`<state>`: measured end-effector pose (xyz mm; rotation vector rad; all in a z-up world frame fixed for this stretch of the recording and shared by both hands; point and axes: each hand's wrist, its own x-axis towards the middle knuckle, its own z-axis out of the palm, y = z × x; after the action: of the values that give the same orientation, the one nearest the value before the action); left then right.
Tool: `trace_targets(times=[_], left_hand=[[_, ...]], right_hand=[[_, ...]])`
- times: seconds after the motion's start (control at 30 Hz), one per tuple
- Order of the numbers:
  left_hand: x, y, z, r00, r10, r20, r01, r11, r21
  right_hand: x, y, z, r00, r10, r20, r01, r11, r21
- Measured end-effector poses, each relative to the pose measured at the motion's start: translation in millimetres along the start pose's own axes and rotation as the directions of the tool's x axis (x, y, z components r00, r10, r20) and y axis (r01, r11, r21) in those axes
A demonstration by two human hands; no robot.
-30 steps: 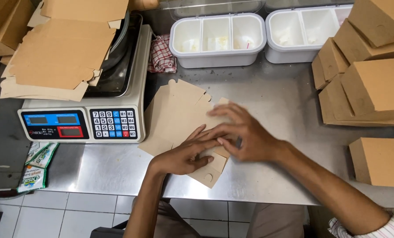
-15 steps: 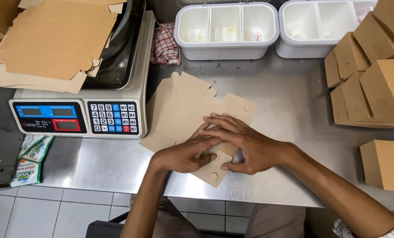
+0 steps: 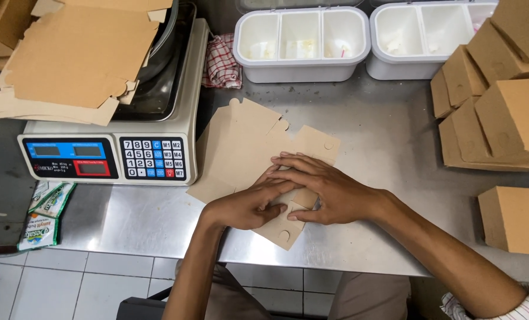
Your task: The person folds flat cardboard pieces into small boxes on a stainless steel countertop. They align the flaps, fold along creases, and interlock tabs to form the box shape. The person handles each piece individually and places the finished boxes aside.
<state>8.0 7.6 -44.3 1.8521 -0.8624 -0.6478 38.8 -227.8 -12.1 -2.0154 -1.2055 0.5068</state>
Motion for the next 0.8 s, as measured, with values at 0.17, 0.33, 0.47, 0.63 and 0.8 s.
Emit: trace_targets(times=[0.17,0.33,0.47,0.63,0.8], left_hand=[[-0.3,-4.1,-0.5,1.0,-0.025,0.007,0.025,1.0,0.017],[-0.7,-0.3,-1.1,0.999,-0.034,0.005,0.034,0.999,0.025],[-0.9,0.9,0.2,0.999,-0.021,-0.026,0.022,1.0,0.007],[-0.1,8.5,2.0,0.998,-0.014,-0.064,0.014,1.0,0.001],[0.9,16.8,6.9,0.988,-0.003,-0.152,0.005,1.0,0.01]], right_hand=[[-2.6,-5.2,-9.9,0.998,0.02,0.061,-0.022,0.999,0.03],[-2.1,-9.3,-16.2,0.992,0.036,0.117,-0.041,0.999,0.033],[-2.6,-8.8,-16.2,0.99,0.035,0.137,-0.038,0.999,0.013],[-3.9,-12.7,-19.3,0.989,0.029,0.144,-0.029,1.0,-0.006],[-5.7,-19.0,-25.3,0.986,0.008,0.168,-0.011,1.0,0.022]])
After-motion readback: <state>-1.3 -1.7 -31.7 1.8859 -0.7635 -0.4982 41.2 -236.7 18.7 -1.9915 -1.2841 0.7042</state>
